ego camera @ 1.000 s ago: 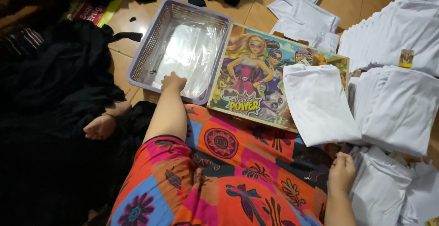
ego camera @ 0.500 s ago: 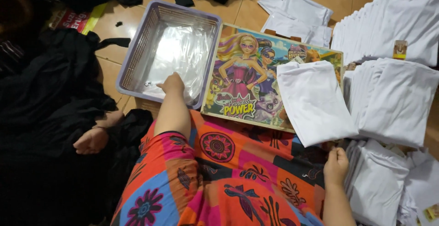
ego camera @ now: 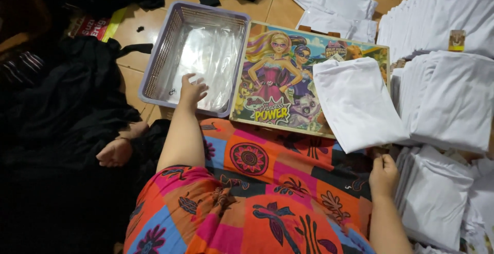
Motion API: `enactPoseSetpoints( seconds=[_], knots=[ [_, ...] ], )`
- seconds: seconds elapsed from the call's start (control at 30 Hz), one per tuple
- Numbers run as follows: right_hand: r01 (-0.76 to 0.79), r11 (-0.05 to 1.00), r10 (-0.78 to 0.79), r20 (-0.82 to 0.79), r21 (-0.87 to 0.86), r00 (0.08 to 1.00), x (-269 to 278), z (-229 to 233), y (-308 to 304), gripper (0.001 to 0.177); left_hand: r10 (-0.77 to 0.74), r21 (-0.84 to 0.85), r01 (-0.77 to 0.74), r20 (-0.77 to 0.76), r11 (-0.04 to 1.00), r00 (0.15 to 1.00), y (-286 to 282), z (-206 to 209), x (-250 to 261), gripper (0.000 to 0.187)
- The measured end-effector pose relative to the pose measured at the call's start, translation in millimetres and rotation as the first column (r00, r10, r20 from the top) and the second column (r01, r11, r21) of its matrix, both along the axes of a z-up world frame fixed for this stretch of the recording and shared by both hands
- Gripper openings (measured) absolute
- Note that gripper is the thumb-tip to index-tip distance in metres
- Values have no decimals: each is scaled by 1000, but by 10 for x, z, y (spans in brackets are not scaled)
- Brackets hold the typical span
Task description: Folding white garments and placing them into individual plastic bags, then stacking them in a basket.
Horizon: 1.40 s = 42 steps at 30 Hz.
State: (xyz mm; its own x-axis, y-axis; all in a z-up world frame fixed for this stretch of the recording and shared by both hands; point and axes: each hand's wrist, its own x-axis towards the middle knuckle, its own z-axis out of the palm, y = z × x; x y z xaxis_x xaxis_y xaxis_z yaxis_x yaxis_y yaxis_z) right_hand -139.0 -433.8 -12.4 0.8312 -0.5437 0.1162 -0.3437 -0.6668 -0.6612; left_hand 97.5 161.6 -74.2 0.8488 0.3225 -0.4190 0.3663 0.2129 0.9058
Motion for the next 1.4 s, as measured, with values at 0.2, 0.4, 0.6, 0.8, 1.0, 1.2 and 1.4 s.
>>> enactPoseSetpoints(
  seconds=[0.2,0.4,0.6,0.8,1.0,1.2,1.4],
  knots=[
    [-2,999,1,45,32,999,22,-199,-110,21,42,550,-3,-57,835,997,-321,304,-31,45],
    [-16,1000,15,60,12,998,-49,-132,-73,19,206,636,-210,82,743,975,32,-443,168,27],
    [-71,994,58,147,87,987,-76,-186,-115,17,60,451,-476,676,755,734,-485,663,-429,28],
    [-111,994,104,240,20,965,-98,-133,-75,14,-48,-243,155,396,958,917,-1689,2255,-1301,42],
    [-272,928,364,462,-255,808,-86,434,448,9,-870,857,-444,408,260,277,-1895,690,-1095,24],
    [-770,634,716,324,70,618,203,910,1585,111,-887,820,-446,449,359,111,-2097,539,-1284,18],
    [-710,704,703,132,11,699,601,792,2161,43,-960,960,-268,146,79,239,-1974,495,-1298,28]
  ],
)
